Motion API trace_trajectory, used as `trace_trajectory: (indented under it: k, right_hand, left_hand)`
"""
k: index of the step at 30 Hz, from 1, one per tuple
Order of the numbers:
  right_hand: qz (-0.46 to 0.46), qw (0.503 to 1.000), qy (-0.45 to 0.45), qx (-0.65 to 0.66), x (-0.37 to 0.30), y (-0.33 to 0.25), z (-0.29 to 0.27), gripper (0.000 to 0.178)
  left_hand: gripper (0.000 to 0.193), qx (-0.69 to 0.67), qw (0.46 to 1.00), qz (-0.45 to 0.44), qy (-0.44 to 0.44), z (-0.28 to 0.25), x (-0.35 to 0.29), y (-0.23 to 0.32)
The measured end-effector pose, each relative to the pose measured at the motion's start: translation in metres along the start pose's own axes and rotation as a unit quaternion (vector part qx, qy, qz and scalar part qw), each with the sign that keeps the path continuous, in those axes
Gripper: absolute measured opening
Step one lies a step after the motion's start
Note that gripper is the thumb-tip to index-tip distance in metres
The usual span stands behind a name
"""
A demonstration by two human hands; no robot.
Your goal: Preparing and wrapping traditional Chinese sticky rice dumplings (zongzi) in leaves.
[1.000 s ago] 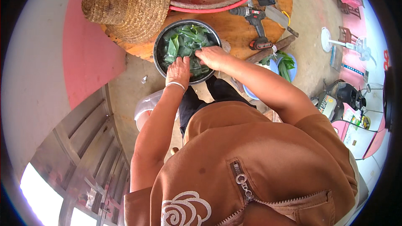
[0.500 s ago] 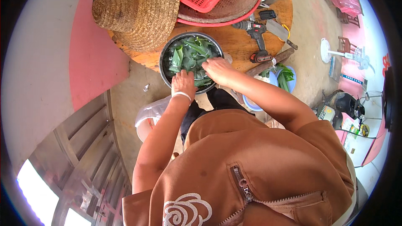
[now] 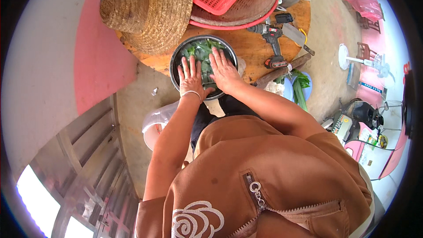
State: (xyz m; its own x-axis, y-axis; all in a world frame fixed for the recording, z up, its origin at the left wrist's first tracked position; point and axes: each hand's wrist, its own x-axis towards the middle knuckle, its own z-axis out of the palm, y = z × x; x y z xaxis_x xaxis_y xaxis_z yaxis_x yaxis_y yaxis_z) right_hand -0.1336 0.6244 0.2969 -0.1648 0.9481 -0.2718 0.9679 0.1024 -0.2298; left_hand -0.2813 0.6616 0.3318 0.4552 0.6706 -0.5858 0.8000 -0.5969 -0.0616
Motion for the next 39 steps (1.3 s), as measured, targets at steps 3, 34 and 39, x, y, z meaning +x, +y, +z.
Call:
trace_trajectory:
  k: [3,34,39]
  right_hand:
    - [-0.007,0.999,-0.012,0.051,-0.001,0.005,-0.014,0.076]
    - [-0.083,0.993,0.086,0.009,0.005,0.010,-0.008,0.064]
    - [-0.090,0.994,0.055,0.011,0.013,0.021,-0.010,0.061]
  left_hand:
    - [0.105,-0.018,1.000,0.014,0.008,0.000,-0.007,0.004]
    - [0.089,-0.052,0.991,0.102,0.069,-0.003,0.025,-0.037]
    - [0.083,-0.083,0.985,0.106,0.109,-0.003,0.012,-0.043]
